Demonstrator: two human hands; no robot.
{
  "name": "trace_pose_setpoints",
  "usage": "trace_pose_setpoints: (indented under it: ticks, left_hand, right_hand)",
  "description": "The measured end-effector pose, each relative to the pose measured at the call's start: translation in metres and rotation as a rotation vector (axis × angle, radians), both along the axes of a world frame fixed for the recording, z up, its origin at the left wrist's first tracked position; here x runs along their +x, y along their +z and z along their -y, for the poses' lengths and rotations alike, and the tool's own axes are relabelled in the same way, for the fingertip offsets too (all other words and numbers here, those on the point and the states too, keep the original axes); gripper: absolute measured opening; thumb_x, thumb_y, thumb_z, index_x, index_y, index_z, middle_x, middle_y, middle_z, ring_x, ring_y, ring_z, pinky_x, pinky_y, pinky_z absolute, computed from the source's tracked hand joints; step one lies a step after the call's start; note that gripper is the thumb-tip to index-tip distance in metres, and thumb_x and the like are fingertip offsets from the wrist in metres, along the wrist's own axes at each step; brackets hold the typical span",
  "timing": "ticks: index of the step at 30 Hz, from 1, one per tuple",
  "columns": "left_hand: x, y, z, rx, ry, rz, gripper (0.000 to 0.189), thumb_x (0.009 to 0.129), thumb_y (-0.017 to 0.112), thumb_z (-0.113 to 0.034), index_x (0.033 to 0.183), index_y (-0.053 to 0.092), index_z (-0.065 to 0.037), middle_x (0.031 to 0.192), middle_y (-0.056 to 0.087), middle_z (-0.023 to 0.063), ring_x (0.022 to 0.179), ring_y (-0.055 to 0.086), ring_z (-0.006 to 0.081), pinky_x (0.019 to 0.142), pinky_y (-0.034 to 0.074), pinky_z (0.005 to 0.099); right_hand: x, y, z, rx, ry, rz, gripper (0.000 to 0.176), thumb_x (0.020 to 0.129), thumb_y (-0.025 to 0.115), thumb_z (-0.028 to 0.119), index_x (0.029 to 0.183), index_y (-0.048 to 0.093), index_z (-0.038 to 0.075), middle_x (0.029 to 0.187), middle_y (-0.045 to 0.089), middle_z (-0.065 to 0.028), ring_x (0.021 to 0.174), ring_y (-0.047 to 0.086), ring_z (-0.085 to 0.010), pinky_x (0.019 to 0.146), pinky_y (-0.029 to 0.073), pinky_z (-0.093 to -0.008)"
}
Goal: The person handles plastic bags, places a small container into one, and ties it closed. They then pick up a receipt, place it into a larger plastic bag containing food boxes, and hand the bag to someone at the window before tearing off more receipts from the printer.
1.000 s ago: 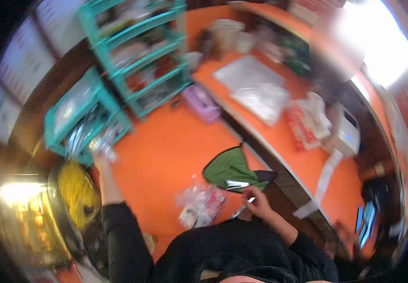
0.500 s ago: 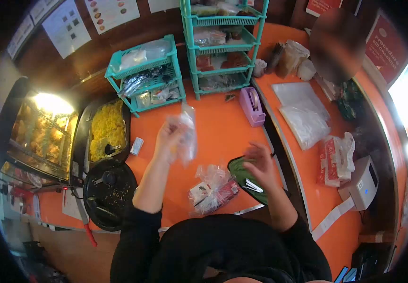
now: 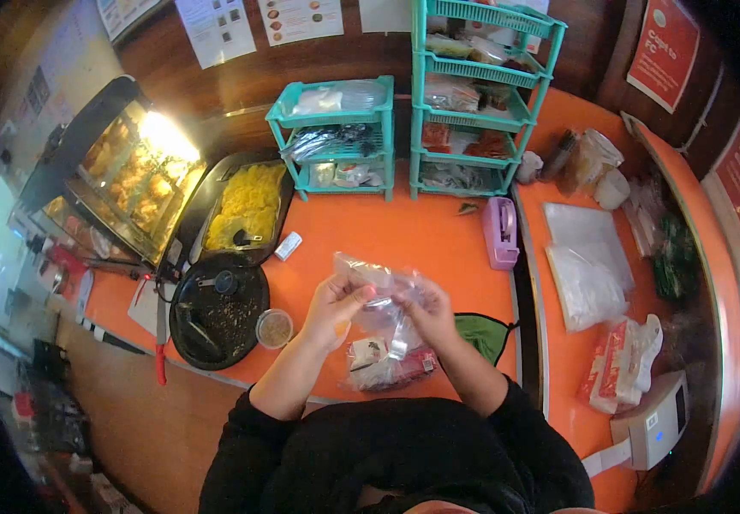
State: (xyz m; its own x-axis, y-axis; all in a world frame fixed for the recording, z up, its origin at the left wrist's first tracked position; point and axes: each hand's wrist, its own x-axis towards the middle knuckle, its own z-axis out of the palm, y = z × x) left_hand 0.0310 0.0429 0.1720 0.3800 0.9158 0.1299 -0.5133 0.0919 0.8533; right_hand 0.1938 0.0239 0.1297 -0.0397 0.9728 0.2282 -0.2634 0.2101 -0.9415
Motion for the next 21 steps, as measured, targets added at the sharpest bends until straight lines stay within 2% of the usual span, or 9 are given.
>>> trace_pose_setpoints:
  ticks: [7, 10, 11, 14, 16, 17, 18, 20, 21]
  left_hand:
    - [-0.03, 0.022, -0.015, -0.215, 0.186, 0.423, 0.011, 0.087, 0.05, -0.019, 0.088, 0.051, -0.009, 0.073, 0.057, 0.0022, 0.071, 0.059, 0.0158, 0.066, 0.05, 0.0311]
    - [-0.021, 0.04, -0.014, -0.071, 0.01, 0.541, 0.02, 0.09, 0.043, -0.026, 0.087, 0.053, -0.008, 0.073, 0.055, 0.0005, 0.073, 0.059, 0.0171, 0.069, 0.05, 0.0343]
    - [-0.02, 0.035, -0.02, 0.036, -0.128, 0.606, 0.03, 0.089, 0.042, -0.035, 0.09, 0.054, -0.007, 0.084, 0.058, 0.0052, 0.085, 0.058, 0.0229, 0.082, 0.045, 0.0404]
    - [0.013, 0.053, 0.01, 0.373, -0.191, 0.067, 0.042, 0.085, 0.047, -0.043, 0.103, 0.054, -0.006, 0.105, 0.054, 0.0115, 0.106, 0.048, 0.0276, 0.095, 0.033, 0.0445]
    - [0.026, 0.081, 0.015, 0.979, 0.053, -0.553, 0.06, 0.076, 0.055, -0.05, 0.117, 0.044, -0.008, 0.118, 0.046, 0.0154, 0.116, 0.039, 0.0294, 0.095, 0.031, 0.0458]
    - [0.03, 0.082, 0.01, 1.03, 0.196, -0.645, 0.067, 0.073, 0.059, -0.05, 0.122, 0.041, -0.008, 0.122, 0.043, 0.0162, 0.119, 0.036, 0.0295, 0.095, 0.031, 0.0457]
    - [0.034, 0.082, 0.005, 1.065, 0.341, -0.742, 0.075, 0.07, 0.064, -0.05, 0.126, 0.037, -0.008, 0.125, 0.04, 0.0171, 0.121, 0.033, 0.0295, 0.095, 0.03, 0.0456]
    - [0.038, 0.057, -0.016, 0.653, 0.616, -0.467, 0.084, 0.065, 0.072, -0.043, 0.13, 0.031, -0.007, 0.127, 0.038, 0.0163, 0.123, 0.031, 0.0279, 0.095, 0.031, 0.0441]
    - [0.033, 0.049, -0.018, 0.414, 0.453, -0.37, 0.082, 0.065, 0.073, -0.029, 0.13, 0.029, -0.006, 0.124, 0.041, 0.0145, 0.119, 0.035, 0.0246, 0.093, 0.034, 0.0403]
  right_hand:
    - [0.05, 0.013, -0.045, 0.11, -0.105, -0.04, 0.014, 0.081, 0.055, 0.003, 0.095, 0.051, 0.002, 0.091, 0.056, -0.0039, 0.083, 0.057, -0.0136, 0.071, 0.047, -0.0258]
    - [0.055, 0.03, -0.051, 0.072, -0.084, -0.09, 0.015, 0.082, 0.052, 0.003, 0.097, 0.051, 0.003, 0.092, 0.055, -0.004, 0.083, 0.057, -0.0145, 0.07, 0.047, -0.0263]
    - [0.056, 0.035, -0.053, 0.01, -0.099, -0.182, 0.015, 0.082, 0.052, 0.004, 0.097, 0.051, 0.004, 0.092, 0.055, -0.0042, 0.082, 0.057, -0.0147, 0.069, 0.047, -0.0262]
    - [0.059, 0.037, -0.066, -0.144, -0.044, -0.448, 0.016, 0.083, 0.051, 0.007, 0.099, 0.052, 0.005, 0.094, 0.055, -0.0049, 0.082, 0.056, -0.015, 0.068, 0.048, -0.0266]
    - [0.064, 0.032, -0.079, -0.212, 0.125, -0.614, 0.017, 0.084, 0.051, 0.009, 0.1, 0.052, 0.005, 0.098, 0.056, -0.0053, 0.088, 0.055, -0.015, 0.07, 0.048, -0.0277]
    - [0.069, 0.05, -0.065, -0.246, 0.198, -0.595, 0.024, 0.084, 0.051, 0.009, 0.107, 0.047, 0.006, 0.102, 0.054, -0.0071, 0.088, 0.055, -0.018, 0.071, 0.048, -0.0286]
    - [0.07, 0.041, -0.071, -0.223, 0.263, -0.604, 0.028, 0.083, 0.051, 0.009, 0.11, 0.044, 0.007, 0.102, 0.054, -0.0072, 0.089, 0.055, -0.0189, 0.072, 0.048, -0.03]
    - [0.069, 0.022, -0.081, -0.192, 0.358, -0.599, 0.036, 0.082, 0.051, 0.01, 0.116, 0.038, 0.009, 0.102, 0.052, -0.0074, 0.091, 0.054, -0.0203, 0.073, 0.048, -0.0331]
    - [0.068, 0.018, -0.083, -0.179, 0.392, -0.583, 0.04, 0.082, 0.051, 0.011, 0.118, 0.036, 0.01, 0.102, 0.051, -0.0075, 0.092, 0.053, -0.0208, 0.074, 0.048, -0.0346]
